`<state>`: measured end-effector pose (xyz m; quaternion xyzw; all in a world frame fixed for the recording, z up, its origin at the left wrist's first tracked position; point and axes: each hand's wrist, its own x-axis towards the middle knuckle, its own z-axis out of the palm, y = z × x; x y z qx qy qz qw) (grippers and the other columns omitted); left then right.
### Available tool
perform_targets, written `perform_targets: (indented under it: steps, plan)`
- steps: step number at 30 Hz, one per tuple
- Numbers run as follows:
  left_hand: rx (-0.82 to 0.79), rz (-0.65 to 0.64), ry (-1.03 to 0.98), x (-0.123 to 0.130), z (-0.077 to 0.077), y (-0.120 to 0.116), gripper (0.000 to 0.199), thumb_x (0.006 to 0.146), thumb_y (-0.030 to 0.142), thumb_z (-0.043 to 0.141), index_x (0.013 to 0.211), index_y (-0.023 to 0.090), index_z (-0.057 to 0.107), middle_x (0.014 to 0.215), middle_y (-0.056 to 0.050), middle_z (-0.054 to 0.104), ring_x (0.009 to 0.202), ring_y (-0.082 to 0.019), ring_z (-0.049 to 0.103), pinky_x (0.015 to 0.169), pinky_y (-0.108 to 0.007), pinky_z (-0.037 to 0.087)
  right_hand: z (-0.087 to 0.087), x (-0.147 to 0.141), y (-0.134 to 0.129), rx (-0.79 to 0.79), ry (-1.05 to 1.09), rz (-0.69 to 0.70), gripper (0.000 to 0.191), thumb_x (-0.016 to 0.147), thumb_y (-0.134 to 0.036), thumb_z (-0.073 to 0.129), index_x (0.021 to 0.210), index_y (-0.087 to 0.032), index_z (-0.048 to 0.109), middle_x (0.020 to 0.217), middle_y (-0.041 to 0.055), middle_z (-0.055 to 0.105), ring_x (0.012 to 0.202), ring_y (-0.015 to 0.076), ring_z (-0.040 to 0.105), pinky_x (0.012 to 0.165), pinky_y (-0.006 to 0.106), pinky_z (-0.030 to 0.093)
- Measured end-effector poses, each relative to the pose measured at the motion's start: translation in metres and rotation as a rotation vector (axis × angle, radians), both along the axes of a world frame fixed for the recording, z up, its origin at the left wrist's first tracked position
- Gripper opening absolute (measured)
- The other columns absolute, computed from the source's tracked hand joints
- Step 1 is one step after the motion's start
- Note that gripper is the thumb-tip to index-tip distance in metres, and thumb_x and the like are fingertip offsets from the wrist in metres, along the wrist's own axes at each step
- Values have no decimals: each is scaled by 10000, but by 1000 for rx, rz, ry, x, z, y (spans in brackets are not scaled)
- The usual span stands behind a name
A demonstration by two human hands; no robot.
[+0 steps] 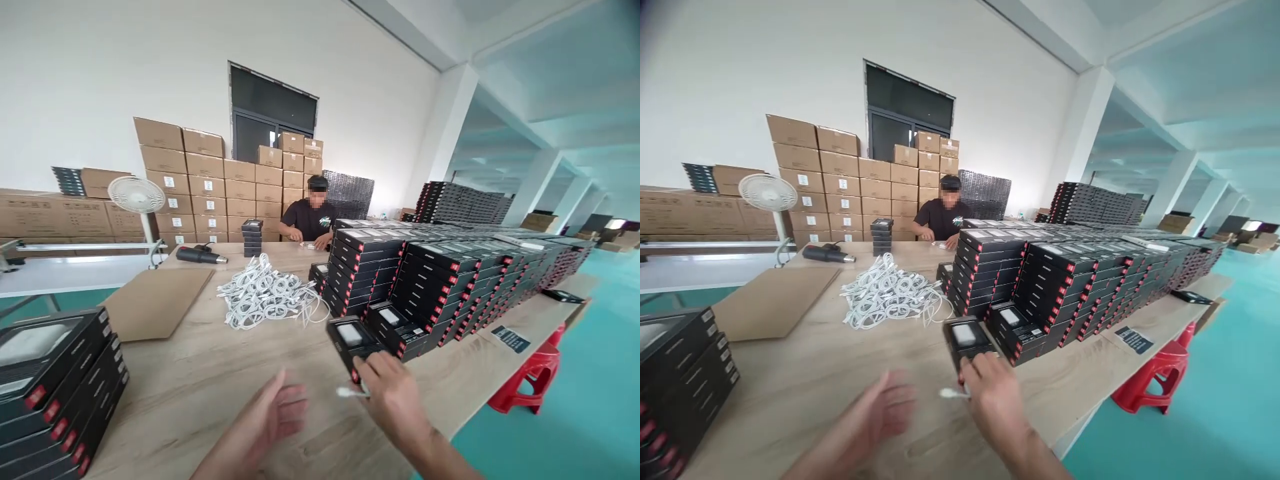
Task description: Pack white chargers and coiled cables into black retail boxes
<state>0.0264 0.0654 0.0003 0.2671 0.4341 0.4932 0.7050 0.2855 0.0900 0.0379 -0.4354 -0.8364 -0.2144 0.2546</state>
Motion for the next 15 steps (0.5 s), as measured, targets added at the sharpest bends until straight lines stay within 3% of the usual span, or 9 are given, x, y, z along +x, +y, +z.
perform_targets:
  steps: [2, 4, 7, 9, 11, 13, 15]
  plan:
    - [-10, 2, -99, 18, 5, 0, 571, 765, 699, 622, 1111, 245, 612, 1157, -116, 712, 940, -284, 712, 769, -435, 569, -12, -39, -24, -52, 39, 156, 233, 860, -228, 689, 1092, -210, 699, 843, 70, 673, 765, 226, 598, 668, 326, 409]
    - [17, 150, -61, 22, 5, 0, 412, 771, 546, 691, 1007, 216, 621, 1009, -106, 739, 841, -256, 713, 733, -394, 563, -23, -67, -38, -154, 126, 287, 160, 832, -229, 706, 992, -225, 715, 823, 61, 680, 756, 225, 609, 648, 313, 418]
    - [46, 334, 69, -1, 4, -5, 368, 695, 315, 757, 1020, 212, 619, 920, -68, 745, 816, -227, 702, 721, -338, 541, -36, -78, -30, -454, 470, 395, 143, 872, -332, 651, 954, -234, 714, 833, 44, 700, 746, 200, 642, 655, 279, 460]
    - [34, 296, 179, -29, 8, -13, 467, 676, 279, 746, 1122, 221, 623, 956, -59, 752, 827, -221, 701, 704, -312, 523, -43, -70, -6, -693, 727, 332, 285, 953, -406, 500, 1006, -210, 700, 770, 31, 708, 677, 181, 651, 636, 264, 483]
    - [21, 184, 305, -57, 16, -21, 497, 669, 276, 723, 1156, 217, 642, 953, -49, 758, 808, -211, 697, 678, -282, 501, -52, -56, 24, -854, 779, 168, 408, 980, -436, 395, 877, -178, 692, 662, 29, 698, 630, 190, 655, 598, 265, 482]
    - [47, 47, 464, -80, 28, -25, 415, 666, 274, 677, 1073, 195, 691, 910, -41, 760, 790, -212, 690, 671, -276, 492, -60, -44, 48, -862, 712, 32, 383, 951, -403, 432, 774, -183, 691, 634, 34, 695, 650, 205, 664, 631, 283, 485]
    - [95, -54, 694, -94, 37, -24, 289, 653, 276, 631, 913, 190, 725, 834, -37, 756, 764, -232, 683, 661, -289, 490, -65, -37, 60, -800, 688, -38, 250, 894, -354, 539, 826, -185, 711, 810, 79, 744, 869, 255, 677, 775, 342, 485]
